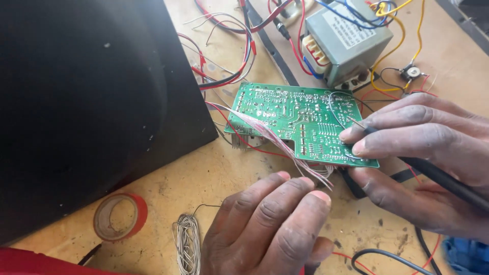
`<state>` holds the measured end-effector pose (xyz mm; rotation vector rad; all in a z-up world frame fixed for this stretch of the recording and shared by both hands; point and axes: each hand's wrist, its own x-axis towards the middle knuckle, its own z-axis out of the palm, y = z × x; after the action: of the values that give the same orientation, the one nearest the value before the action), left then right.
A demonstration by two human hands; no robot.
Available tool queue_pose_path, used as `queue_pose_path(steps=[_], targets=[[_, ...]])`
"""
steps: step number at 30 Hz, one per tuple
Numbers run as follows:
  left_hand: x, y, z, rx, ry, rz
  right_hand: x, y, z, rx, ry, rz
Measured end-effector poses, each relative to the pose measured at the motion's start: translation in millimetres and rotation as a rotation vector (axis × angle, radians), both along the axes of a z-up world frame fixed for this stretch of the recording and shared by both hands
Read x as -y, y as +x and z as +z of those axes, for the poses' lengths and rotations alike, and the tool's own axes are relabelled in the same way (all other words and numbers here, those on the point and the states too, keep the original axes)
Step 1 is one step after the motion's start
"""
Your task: Repairing a circuit board by testing components with a multimeter and soldering connections
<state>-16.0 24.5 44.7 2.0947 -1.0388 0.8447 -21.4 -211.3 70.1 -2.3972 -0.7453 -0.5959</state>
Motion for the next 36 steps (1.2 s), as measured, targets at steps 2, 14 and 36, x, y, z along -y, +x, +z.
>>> queue_pose_path(steps=[2, 14, 36], targets=[[-2, 0, 2, 0.042, 0.003, -0.007, -1, -4, 8, -0.016, 0.008, -0.011], [-9, -6, 0, -0.073, 0.144, -0.008, -4, -10, 16, -0.054, 0.004, -0.044], [1, -5, 8, -0.235, 0.089, 0.051, -8, -6, 3, -0.052, 0.004, -0.047]])
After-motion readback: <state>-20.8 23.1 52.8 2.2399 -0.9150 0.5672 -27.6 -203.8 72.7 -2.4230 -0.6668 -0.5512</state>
